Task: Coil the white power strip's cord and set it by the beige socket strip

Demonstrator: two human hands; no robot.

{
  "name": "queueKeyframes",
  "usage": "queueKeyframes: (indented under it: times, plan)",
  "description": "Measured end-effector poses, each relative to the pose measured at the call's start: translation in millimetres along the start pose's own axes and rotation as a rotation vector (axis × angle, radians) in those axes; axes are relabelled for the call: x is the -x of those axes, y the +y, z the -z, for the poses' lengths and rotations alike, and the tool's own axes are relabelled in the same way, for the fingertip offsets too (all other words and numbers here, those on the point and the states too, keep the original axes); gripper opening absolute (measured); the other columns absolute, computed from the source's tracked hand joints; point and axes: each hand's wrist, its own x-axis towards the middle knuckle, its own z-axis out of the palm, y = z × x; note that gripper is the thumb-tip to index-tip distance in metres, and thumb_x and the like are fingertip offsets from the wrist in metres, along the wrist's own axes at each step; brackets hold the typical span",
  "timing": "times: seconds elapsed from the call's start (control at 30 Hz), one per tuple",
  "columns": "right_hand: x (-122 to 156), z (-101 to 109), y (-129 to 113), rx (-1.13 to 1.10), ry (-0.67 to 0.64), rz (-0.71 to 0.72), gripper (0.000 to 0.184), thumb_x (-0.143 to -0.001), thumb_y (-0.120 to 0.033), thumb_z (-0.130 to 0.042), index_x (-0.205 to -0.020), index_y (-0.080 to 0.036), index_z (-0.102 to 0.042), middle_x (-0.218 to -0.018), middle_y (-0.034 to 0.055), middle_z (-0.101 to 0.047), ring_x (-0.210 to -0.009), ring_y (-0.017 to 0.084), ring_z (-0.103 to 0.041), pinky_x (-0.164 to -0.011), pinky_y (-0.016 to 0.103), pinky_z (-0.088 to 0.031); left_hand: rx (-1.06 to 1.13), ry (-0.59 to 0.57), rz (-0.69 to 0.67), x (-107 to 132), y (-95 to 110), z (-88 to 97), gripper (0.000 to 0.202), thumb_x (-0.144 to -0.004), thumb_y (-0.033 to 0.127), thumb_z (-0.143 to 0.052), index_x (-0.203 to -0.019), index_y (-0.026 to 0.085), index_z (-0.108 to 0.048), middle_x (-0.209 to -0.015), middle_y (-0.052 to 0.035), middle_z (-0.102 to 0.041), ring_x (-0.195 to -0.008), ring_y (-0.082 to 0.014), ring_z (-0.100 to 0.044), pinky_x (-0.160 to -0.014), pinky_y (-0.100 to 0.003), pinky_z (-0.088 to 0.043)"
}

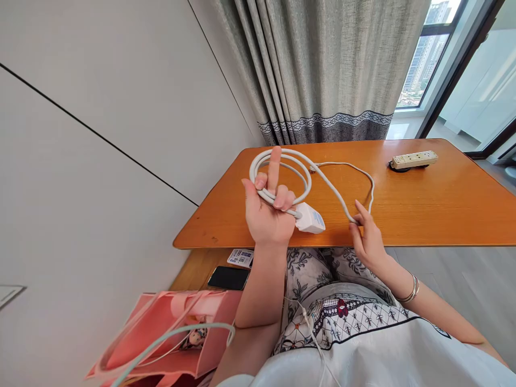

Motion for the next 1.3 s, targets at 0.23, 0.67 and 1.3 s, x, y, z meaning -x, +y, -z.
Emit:
queueKeyframes:
  times: [0.23,0.67,1.3]
  plan:
    - [-16.5,17.0,-7.0,0.390,-0.191,0.253,0.044,-0.098,-0.018,-0.042,-0.135,-0.015,-0.065,-0.073,0.0037,-0.063,-0.056,0.013,-0.052,-0.052,0.027,-0.034,-0.073,-0.039,-0.025,-1.4,-7.0,4.0,0.047,-0.107,0.046,-0.030,-0.068,0.019,-0.036,-0.114,-0.0039,-0.077,-0.036,-0.0026,-0.035,-0.038,-0.021,-0.032]
    - [-60.8,55.8,-77.5,0.205,-0.403,0.605,0.033,-0.100,-0.013,-0.038,-0.122,-0.015,-0.063,-0.080,0.0031,-0.067,-0.059,0.011,-0.052,-0.051,0.027,-0.032,-0.582,-0.384,-0.060,6.0,-35.4,19.6,0.051,-0.087,0.070,-0.057,-0.099,0.021,-0.062,-0.141,-0.0143,-0.064,-0.051,-0.0084,-0.063,-0.039,-0.024,-0.035]
    - [-112.8,77.0,-42.6,-0.195,-0.255,0.298,0.034,-0.100,-0.046,-0.053,-0.121,-0.025,-0.068,-0.109,0.0088,-0.062,-0.104,0.021,-0.059,-0.090,0.038,-0.051,-0.394,-0.612,0.502,11.6,-20.3,15.2,0.042,-0.095,0.052,-0.056,-0.070,0.019,-0.050,-0.034,0.0069,-0.037,-0.029,-0.0056,-0.022,-0.035,-0.018,-0.019]
